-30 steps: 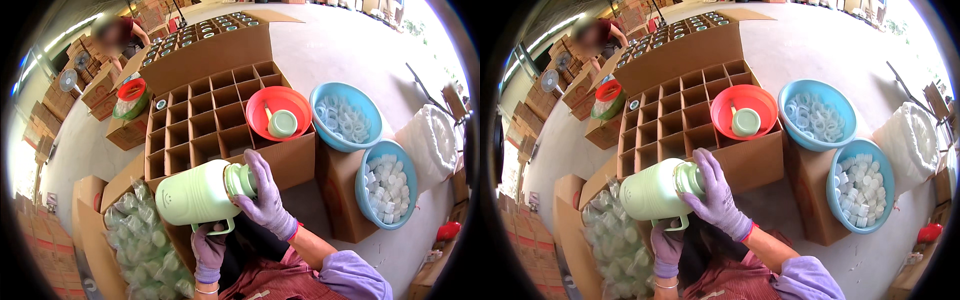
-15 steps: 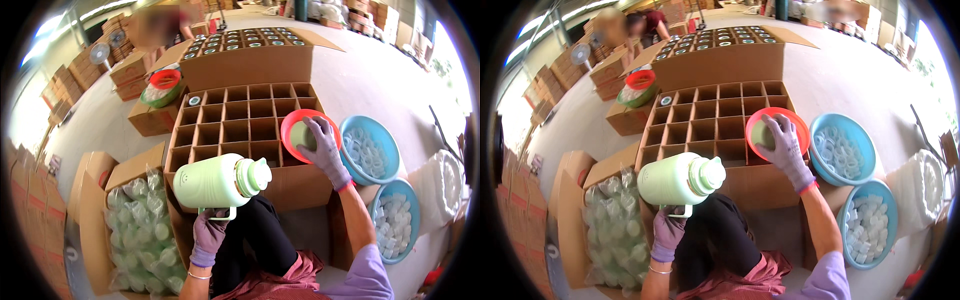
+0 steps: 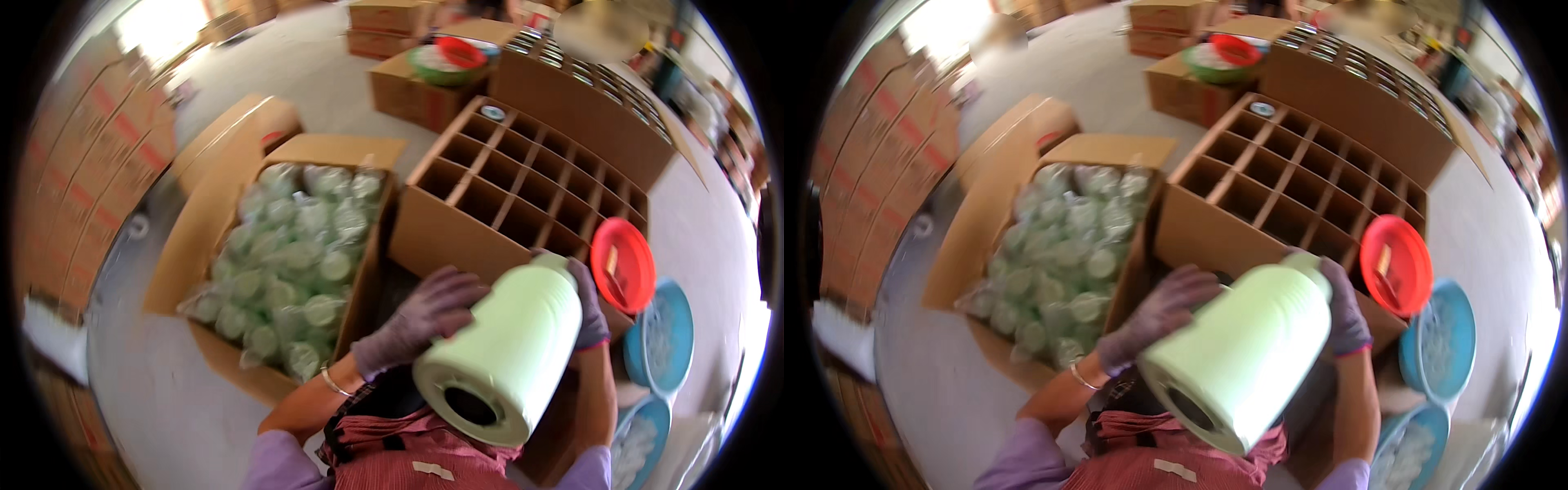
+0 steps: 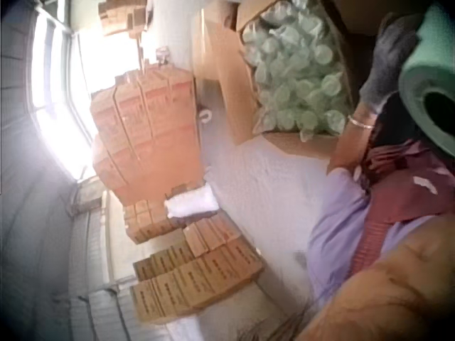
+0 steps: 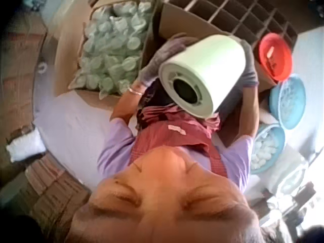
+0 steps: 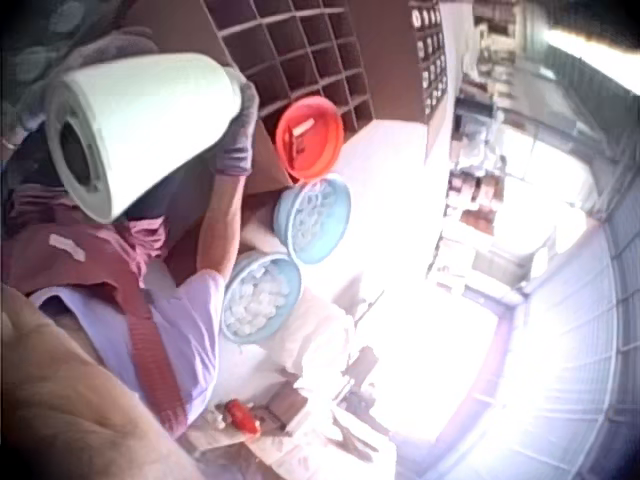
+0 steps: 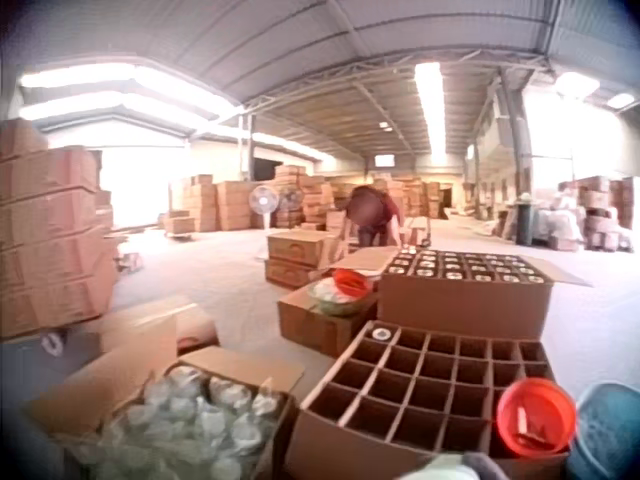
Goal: The person assembles light green thermos flasks by inserting a black filter into the opening, screwing on the lid, and placing the completed unit into a compartmentalized cardboard box. The person repeats this process for multiple units.
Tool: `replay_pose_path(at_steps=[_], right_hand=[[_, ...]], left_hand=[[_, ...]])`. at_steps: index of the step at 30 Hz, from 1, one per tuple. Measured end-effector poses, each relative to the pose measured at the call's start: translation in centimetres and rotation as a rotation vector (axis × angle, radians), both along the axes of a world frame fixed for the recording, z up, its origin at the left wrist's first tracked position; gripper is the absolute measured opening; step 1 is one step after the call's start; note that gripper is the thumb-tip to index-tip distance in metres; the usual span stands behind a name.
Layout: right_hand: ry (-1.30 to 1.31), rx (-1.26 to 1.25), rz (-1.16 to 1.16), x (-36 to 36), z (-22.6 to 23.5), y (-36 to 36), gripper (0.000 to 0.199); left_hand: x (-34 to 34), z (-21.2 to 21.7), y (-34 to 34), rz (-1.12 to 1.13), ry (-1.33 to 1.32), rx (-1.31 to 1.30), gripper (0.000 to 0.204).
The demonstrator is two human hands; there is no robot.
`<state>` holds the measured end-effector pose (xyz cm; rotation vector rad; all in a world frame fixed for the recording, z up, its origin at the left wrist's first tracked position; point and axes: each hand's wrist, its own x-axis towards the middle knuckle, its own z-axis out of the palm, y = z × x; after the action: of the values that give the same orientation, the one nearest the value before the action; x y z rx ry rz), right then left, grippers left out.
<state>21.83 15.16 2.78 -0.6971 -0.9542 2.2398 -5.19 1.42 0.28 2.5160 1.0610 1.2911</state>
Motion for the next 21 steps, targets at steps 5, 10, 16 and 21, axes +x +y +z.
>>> replay_pose_path(at_steps=[5,10,16,21], right_hand=[[-0.254,0.551,0.472,-2.2,0.8,2.2,0.071],[-0.307,0.783,0.888,-5.8,-0.7,-0.6,0.055],[-0.407,0.469,0.262,-8.5,-3.8,3.2,0.061],[-0.541,0.574,0.402,-11.2,-2.5,4.8,0.048]], left_hand=[[-2.1,-5.7,-5.8,0.079,0.239,-0.017,0.050],[-15.4,-7.6,-1.6,0.379,0.314,-0.126,0.044],[-41.8,-16.8,6.9,1.565,0.197,-0.551,0.034],[-47.7,-19.4,11.8,1.694,0.490,-1.060,0.040]])
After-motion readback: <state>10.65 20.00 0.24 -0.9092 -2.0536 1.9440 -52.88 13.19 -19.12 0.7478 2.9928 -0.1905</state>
